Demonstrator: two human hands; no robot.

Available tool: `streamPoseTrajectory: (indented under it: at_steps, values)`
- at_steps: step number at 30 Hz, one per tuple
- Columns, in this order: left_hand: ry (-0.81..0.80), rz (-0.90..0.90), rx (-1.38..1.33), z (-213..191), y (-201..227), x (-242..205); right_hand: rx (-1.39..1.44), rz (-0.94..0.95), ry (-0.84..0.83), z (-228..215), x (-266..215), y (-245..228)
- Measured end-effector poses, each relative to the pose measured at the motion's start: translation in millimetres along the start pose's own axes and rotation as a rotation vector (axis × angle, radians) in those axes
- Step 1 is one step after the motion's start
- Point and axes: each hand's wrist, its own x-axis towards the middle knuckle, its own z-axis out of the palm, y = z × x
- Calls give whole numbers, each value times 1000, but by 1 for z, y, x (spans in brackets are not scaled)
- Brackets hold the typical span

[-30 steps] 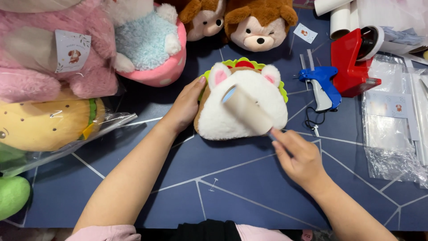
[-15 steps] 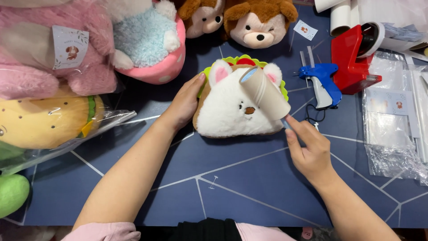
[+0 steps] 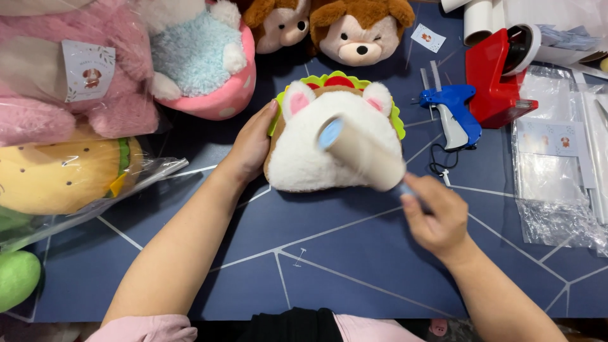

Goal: Cleaning a plush toy with a lint roller on a desk surrounded by other toys.

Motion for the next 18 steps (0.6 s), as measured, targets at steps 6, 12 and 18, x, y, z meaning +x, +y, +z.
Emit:
streamPoseTrajectory:
  at_steps: [6,12,18]
  values:
    - [111,-51,-73,-8,-8,5,-298,430,-143,-5,9,3]
    - [182,-80,-96,-8,-11,4,-407,306,-409,10,7,-21]
    - [165,-85,-116,-3,-10,4,-261,208,-286,-4,5,-2]
